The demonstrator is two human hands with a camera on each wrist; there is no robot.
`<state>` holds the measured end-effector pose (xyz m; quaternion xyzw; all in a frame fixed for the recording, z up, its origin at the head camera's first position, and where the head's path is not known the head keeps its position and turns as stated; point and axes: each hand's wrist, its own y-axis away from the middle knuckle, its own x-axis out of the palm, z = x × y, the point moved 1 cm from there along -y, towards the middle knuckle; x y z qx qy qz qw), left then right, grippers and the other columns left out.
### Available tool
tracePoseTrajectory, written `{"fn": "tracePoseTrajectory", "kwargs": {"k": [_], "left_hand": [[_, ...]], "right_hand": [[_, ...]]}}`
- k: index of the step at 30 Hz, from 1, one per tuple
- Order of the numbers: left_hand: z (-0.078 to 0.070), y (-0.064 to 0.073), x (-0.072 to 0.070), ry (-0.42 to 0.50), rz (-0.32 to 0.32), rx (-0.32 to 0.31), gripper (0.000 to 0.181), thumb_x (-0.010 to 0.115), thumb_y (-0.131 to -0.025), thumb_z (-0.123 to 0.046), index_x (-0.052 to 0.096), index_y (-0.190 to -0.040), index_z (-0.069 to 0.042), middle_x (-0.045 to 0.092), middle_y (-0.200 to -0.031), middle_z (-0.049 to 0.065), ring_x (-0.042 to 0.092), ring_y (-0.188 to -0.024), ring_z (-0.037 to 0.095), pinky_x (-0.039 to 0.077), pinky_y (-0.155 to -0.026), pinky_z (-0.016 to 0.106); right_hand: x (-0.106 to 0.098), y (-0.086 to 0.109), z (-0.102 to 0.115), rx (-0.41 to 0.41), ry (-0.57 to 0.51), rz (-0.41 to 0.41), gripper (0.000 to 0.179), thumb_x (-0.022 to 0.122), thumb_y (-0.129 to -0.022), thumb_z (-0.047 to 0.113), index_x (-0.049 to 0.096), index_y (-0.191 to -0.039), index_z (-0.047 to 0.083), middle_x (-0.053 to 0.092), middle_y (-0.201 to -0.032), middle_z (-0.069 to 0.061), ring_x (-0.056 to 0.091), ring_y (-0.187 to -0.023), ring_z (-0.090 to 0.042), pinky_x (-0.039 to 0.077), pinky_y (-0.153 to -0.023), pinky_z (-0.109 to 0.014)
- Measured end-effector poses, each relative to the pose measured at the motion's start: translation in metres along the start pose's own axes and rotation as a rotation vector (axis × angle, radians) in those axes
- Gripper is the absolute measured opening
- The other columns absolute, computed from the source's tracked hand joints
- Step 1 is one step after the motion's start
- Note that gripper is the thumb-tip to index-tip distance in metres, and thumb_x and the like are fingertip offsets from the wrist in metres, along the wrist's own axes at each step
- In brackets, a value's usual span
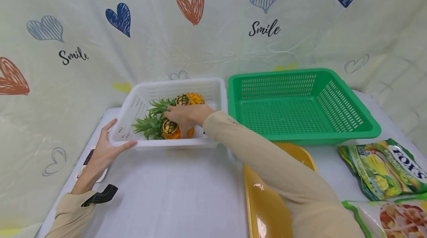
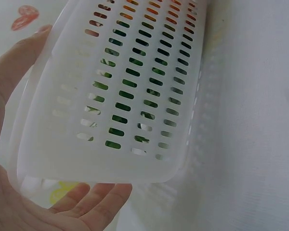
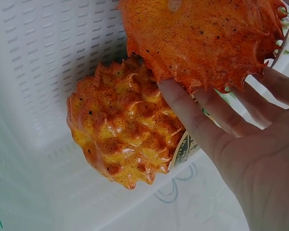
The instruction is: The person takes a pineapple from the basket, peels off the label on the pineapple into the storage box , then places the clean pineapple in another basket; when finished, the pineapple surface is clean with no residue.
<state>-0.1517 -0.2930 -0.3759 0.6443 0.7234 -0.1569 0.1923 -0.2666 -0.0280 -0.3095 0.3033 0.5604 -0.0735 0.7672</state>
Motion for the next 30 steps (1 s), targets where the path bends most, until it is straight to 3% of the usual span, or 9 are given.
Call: {"fn": "tracePoseTrajectory", "kwargs": {"k": [4,9,20,30], "left_hand": [[-0.001,0.001,0.0,0.008,-0.004,-0.008,0.119,0.086,-0.087,-0.021,-0.001,-0.168,-0.015,0.034,-0.158,0.026,0.039,-0.139,0.04,0.033,-0.112,0.054],[-0.002,0.001,0.001,0.01,-0.003,-0.012,0.119,0.086,-0.088,-0.021,-0.001,-0.168,-0.017,0.036,-0.157,0.025,0.04,-0.138,0.039,0.035,-0.11,0.052],[-0.003,0.002,0.003,0.0,0.003,0.005,0.117,0.085,-0.089,-0.022,-0.001,-0.168,-0.016,0.037,-0.154,0.027,0.041,-0.135,0.038,0.035,-0.106,0.049],[-0.002,0.003,0.002,-0.006,-0.008,-0.023,0.117,0.085,-0.089,-0.024,-0.001,-0.168,-0.017,0.037,-0.154,0.026,0.041,-0.134,0.037,0.034,-0.108,0.051]], "right_hand": [[0.0,0.0,0.001,0.02,0.005,0.013,0.102,0.086,-0.09,0.034,0.023,-0.166,0.008,0.03,-0.165,-0.013,0.033,-0.151,-0.03,0.034,-0.121,-0.043],[-0.001,0.002,0.003,0.028,0.027,0.008,0.102,0.086,-0.089,0.034,0.024,-0.166,0.008,0.036,-0.157,-0.013,0.039,-0.145,-0.028,0.038,-0.117,-0.042],[-0.006,0.008,-0.002,-0.022,0.037,-0.073,0.104,0.092,-0.08,0.04,0.037,-0.161,0.006,0.044,-0.145,-0.012,0.045,-0.129,-0.027,0.042,-0.111,-0.041],[-0.021,0.019,-0.006,-0.073,-0.067,-0.143,0.1,0.094,-0.077,0.034,0.041,-0.158,0.005,0.047,-0.143,-0.011,0.046,-0.132,-0.026,0.043,-0.112,-0.037]]}}
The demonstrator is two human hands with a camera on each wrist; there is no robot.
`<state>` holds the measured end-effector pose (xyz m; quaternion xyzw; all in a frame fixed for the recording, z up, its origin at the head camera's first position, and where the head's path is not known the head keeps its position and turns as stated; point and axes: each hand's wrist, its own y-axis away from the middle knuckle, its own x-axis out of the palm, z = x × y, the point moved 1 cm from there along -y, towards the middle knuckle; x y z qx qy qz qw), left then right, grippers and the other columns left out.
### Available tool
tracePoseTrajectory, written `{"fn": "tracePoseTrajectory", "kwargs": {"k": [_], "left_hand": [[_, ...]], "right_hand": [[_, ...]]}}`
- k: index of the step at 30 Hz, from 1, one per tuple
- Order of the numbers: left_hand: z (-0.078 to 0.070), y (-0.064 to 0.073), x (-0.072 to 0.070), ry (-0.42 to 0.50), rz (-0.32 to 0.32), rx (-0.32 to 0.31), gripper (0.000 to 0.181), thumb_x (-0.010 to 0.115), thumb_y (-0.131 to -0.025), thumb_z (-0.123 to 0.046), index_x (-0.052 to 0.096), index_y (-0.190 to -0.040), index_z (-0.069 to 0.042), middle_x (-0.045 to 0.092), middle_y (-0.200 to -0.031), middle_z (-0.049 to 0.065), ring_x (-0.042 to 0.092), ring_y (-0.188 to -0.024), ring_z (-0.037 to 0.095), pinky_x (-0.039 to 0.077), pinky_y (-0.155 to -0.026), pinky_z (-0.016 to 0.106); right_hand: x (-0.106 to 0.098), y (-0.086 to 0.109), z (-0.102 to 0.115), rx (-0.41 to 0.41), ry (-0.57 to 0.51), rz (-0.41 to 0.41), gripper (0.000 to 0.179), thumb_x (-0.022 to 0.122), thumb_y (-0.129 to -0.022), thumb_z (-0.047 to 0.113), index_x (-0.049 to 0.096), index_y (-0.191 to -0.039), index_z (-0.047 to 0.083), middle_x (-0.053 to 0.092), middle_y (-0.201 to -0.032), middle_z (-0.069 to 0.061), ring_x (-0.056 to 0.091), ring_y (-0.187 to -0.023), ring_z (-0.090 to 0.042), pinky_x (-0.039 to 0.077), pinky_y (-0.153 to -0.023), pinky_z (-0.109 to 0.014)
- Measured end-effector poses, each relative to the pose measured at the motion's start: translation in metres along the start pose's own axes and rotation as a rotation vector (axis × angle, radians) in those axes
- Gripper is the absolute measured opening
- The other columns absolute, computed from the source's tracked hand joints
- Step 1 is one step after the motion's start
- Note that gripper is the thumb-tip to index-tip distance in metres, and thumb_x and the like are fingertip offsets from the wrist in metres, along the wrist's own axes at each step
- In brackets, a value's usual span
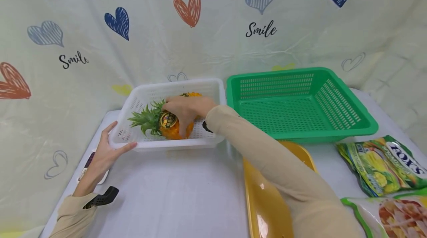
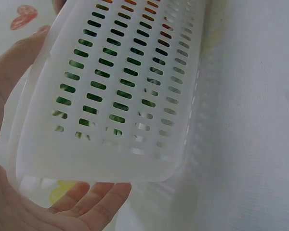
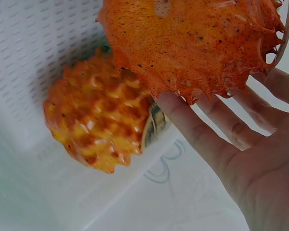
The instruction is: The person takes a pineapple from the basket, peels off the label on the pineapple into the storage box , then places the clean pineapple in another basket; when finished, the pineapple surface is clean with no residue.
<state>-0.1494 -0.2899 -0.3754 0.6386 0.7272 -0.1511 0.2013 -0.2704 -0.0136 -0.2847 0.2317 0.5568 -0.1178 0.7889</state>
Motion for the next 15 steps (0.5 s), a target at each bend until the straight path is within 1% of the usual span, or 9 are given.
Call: {"fn": "tracePoseTrajectory", "kwargs": {"k": [5,8,12,15], "left_hand": [[0.0,0.0,0.001,0.004,-0.004,0.002,0.117,0.085,-0.089,-0.024,0.0,-0.168,-0.017,0.033,-0.156,0.026,0.039,-0.135,0.038,0.03,-0.114,0.056],[-0.001,0.0,0.001,-0.007,0.001,-0.005,0.118,0.085,-0.088,-0.026,-0.001,-0.168,-0.018,0.029,-0.16,0.025,0.036,-0.138,0.039,0.027,-0.118,0.059],[-0.001,0.001,0.0,-0.037,0.01,-0.02,0.119,0.085,-0.089,-0.03,-0.002,-0.169,-0.019,0.023,-0.166,0.024,0.032,-0.144,0.041,0.025,-0.119,0.063],[-0.001,0.002,-0.001,-0.057,0.013,-0.024,0.119,0.085,-0.089,-0.032,-0.003,-0.169,-0.019,0.013,-0.17,0.022,0.025,-0.151,0.042,0.021,-0.121,0.066]], "right_hand": [[-0.015,0.011,0.002,-0.068,-0.062,-0.079,0.096,0.093,-0.076,0.027,0.043,-0.154,0.001,0.047,-0.142,-0.012,0.049,-0.131,-0.025,0.043,-0.113,-0.034],[-0.026,0.021,0.005,-0.071,-0.073,-0.11,0.099,0.094,-0.076,0.029,0.042,-0.156,0.002,0.046,-0.144,-0.012,0.048,-0.132,-0.024,0.042,-0.114,-0.033],[-0.038,0.039,0.013,-0.069,-0.041,-0.147,0.1,0.094,-0.077,0.035,0.042,-0.157,0.004,0.046,-0.145,-0.01,0.046,-0.133,-0.024,0.043,-0.113,-0.035],[-0.043,0.057,0.021,-0.087,-0.018,-0.178,0.1,0.094,-0.077,0.036,0.042,-0.157,0.006,0.046,-0.144,-0.008,0.045,-0.133,-0.022,0.044,-0.111,-0.035]]}}
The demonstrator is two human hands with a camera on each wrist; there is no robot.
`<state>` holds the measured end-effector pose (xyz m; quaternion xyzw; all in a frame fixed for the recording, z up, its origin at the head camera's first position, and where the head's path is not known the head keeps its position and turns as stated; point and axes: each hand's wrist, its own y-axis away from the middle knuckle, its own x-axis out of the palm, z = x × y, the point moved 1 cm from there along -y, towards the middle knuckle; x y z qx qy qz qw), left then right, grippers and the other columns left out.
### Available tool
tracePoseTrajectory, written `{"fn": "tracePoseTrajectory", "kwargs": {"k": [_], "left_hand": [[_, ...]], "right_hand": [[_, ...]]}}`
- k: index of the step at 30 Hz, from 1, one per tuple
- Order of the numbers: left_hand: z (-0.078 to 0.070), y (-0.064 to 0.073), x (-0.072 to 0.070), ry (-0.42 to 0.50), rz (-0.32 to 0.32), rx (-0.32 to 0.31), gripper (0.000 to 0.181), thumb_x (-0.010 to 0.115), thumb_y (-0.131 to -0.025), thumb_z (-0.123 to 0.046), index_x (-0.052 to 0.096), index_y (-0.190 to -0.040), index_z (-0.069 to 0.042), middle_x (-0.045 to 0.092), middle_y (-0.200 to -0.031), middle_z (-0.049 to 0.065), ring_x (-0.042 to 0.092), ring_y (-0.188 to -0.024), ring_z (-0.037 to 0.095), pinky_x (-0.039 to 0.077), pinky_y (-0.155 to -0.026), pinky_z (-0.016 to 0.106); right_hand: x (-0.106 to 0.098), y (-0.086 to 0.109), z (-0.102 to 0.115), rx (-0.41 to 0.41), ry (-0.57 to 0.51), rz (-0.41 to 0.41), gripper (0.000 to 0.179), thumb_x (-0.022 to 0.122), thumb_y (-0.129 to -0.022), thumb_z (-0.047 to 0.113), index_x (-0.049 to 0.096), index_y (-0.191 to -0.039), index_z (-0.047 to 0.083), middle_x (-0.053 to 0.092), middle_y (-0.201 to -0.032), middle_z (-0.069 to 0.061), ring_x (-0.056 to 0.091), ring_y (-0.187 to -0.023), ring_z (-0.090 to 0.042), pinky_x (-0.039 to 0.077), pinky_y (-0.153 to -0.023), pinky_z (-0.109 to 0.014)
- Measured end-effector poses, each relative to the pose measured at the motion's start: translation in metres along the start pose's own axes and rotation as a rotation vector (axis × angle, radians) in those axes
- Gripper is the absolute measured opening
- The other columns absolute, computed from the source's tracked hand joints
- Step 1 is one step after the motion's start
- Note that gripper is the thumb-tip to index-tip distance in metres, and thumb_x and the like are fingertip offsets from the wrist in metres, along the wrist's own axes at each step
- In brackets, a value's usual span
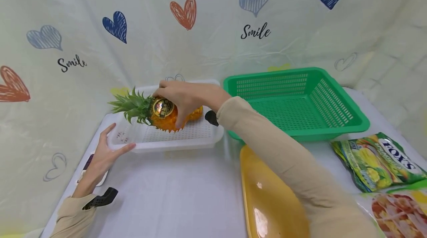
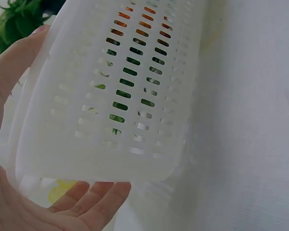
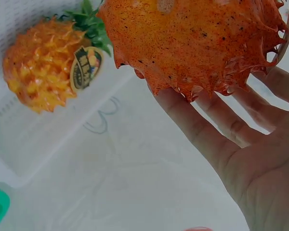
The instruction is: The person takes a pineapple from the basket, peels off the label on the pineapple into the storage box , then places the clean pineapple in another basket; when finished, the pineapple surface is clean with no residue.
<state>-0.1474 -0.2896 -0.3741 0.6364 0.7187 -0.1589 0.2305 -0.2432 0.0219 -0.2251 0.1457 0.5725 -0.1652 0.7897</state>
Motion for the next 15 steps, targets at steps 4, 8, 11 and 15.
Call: {"fn": "tracePoseTrajectory", "kwargs": {"k": [4,8,11,15], "left_hand": [[0.002,0.002,-0.001,-0.006,-0.003,-0.001,0.119,0.085,-0.089,-0.032,-0.003,-0.169,-0.019,0.01,-0.171,0.024,0.021,-0.153,0.043,0.021,-0.121,0.066],[0.004,0.002,-0.002,0.028,0.003,0.024,0.118,0.086,-0.088,-0.027,-0.001,-0.168,-0.017,0.02,-0.166,0.026,0.029,-0.147,0.042,0.026,-0.118,0.063],[0.005,-0.002,-0.003,0.083,0.009,0.072,0.116,0.084,-0.088,-0.015,-0.002,-0.167,-0.012,0.018,-0.167,0.026,0.029,-0.149,0.043,0.026,-0.12,0.06],[0.005,-0.005,-0.002,0.128,0.022,0.115,0.114,0.08,-0.09,-0.005,-0.004,-0.166,-0.008,0.02,-0.166,0.029,0.031,-0.148,0.046,0.027,-0.12,0.058]], "right_hand": [[-0.004,0.022,0.017,-0.056,0.022,-0.018,0.101,0.094,-0.077,0.037,0.042,-0.157,0.005,0.045,-0.147,-0.009,0.045,-0.134,-0.022,0.046,-0.11,-0.035],[0.0,0.045,0.033,-0.121,0.053,-0.025,0.101,0.095,-0.076,0.038,0.043,-0.156,0.003,0.045,-0.149,-0.011,0.045,-0.136,-0.024,0.043,-0.114,-0.039],[0.007,0.062,0.044,-0.141,0.059,0.004,0.102,0.095,-0.076,0.037,0.043,-0.156,0.004,0.044,-0.151,-0.01,0.044,-0.137,-0.024,0.041,-0.116,-0.042],[0.019,0.081,0.055,-0.131,0.026,0.073,0.102,0.095,-0.077,0.036,0.041,-0.158,0.006,0.041,-0.154,-0.009,0.043,-0.139,-0.025,0.043,-0.114,-0.043]]}}
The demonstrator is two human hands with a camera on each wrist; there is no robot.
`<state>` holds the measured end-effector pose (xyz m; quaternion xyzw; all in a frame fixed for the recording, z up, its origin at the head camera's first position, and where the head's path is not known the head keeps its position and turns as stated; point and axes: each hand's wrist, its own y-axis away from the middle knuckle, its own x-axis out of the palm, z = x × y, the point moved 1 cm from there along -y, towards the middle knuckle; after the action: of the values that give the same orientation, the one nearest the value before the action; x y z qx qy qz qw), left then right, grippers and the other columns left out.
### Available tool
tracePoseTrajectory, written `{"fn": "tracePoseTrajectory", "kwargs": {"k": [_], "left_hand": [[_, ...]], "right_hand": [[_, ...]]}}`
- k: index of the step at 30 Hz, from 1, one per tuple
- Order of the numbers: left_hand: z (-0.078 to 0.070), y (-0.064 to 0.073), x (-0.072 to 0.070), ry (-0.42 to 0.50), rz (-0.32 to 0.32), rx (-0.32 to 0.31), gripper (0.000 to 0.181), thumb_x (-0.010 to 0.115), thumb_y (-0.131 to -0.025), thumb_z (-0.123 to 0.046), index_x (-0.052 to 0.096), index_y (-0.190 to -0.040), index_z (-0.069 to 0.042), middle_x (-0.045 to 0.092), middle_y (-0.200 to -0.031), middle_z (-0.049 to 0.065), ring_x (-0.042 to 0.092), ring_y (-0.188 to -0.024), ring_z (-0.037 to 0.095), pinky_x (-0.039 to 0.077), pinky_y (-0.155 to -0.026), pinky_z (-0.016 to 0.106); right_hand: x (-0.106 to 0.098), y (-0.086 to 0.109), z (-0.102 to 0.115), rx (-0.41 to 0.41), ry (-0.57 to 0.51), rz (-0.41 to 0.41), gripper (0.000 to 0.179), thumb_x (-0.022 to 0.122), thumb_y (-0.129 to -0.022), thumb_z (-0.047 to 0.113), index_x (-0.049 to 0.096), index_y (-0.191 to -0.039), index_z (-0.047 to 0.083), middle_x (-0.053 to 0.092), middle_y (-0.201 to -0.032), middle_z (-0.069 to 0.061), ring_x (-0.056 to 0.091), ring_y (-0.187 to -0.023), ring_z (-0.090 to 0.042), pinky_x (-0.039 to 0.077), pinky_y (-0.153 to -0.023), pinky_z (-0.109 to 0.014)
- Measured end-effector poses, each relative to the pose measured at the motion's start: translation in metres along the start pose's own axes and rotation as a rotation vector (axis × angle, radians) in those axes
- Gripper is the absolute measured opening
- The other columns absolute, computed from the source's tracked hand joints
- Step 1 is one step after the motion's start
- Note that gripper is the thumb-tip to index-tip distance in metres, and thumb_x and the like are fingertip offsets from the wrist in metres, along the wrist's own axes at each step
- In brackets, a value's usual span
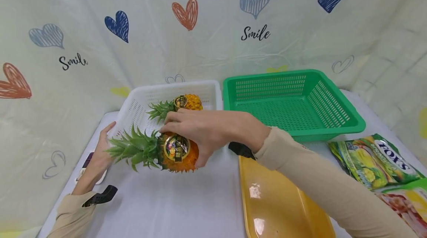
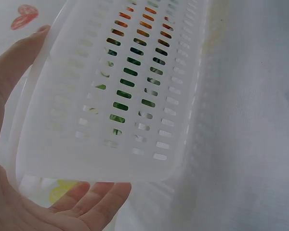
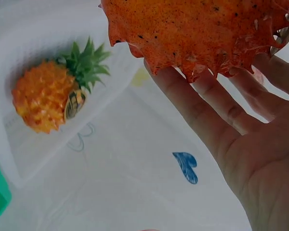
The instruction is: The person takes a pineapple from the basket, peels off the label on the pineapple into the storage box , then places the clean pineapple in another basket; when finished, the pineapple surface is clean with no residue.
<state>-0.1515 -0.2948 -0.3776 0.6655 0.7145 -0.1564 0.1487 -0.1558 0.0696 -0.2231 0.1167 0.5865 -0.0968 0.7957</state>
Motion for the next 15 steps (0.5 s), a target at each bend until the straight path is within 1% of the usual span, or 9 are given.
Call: {"fn": "tracePoseTrajectory", "kwargs": {"k": [2,6,9,12,15], "left_hand": [[0.0,0.001,0.001,-0.013,0.004,-0.006,0.113,0.08,-0.091,-0.009,-0.005,-0.167,-0.01,0.024,-0.163,0.029,0.034,-0.145,0.045,0.029,-0.118,0.059],[0.0,0.004,0.002,-0.053,-0.014,-0.039,0.115,0.083,-0.091,-0.023,-0.003,-0.167,-0.012,0.034,-0.157,0.027,0.041,-0.137,0.039,0.032,-0.112,0.052],[-0.001,0.004,0.002,-0.06,-0.019,-0.052,0.115,0.083,-0.091,-0.025,-0.002,-0.168,-0.014,0.036,-0.155,0.025,0.042,-0.134,0.035,0.032,-0.108,0.046],[-0.002,0.005,0.002,-0.076,-0.022,-0.064,0.116,0.084,-0.09,-0.027,-0.002,-0.168,-0.017,0.037,-0.155,0.025,0.042,-0.133,0.034,0.033,-0.107,0.046],[-0.002,0.005,0.002,-0.089,-0.019,-0.073,0.118,0.085,-0.089,-0.029,-0.002,-0.168,-0.02,0.035,-0.156,0.026,0.041,-0.133,0.037,0.032,-0.109,0.052]], "right_hand": [[0.007,0.006,0.004,-0.004,-0.016,0.02,0.101,0.094,-0.077,0.036,0.042,-0.158,0.006,0.042,-0.154,-0.009,0.044,-0.139,-0.026,0.044,-0.114,-0.044],[0.022,0.015,0.01,-0.016,-0.025,0.038,0.098,0.094,-0.077,0.036,0.044,-0.156,0.008,0.045,-0.149,-0.007,0.045,-0.136,-0.024,0.048,-0.109,-0.04],[0.035,0.02,0.01,-0.016,-0.045,0.053,0.095,0.094,-0.078,0.036,0.045,-0.155,0.008,0.046,-0.149,-0.005,0.045,-0.136,-0.022,0.05,-0.106,-0.037],[0.048,0.025,0.008,-0.021,-0.08,0.067,0.092,0.092,-0.08,0.037,0.046,-0.154,0.008,0.045,-0.15,-0.004,0.045,-0.136,-0.021,0.05,-0.106,-0.034],[0.06,0.028,0.004,-0.026,-0.099,0.074,0.09,0.092,-0.08,0.037,0.048,-0.152,0.007,0.046,-0.149,-0.004,0.046,-0.132,-0.018,0.051,-0.103,-0.031]]}}
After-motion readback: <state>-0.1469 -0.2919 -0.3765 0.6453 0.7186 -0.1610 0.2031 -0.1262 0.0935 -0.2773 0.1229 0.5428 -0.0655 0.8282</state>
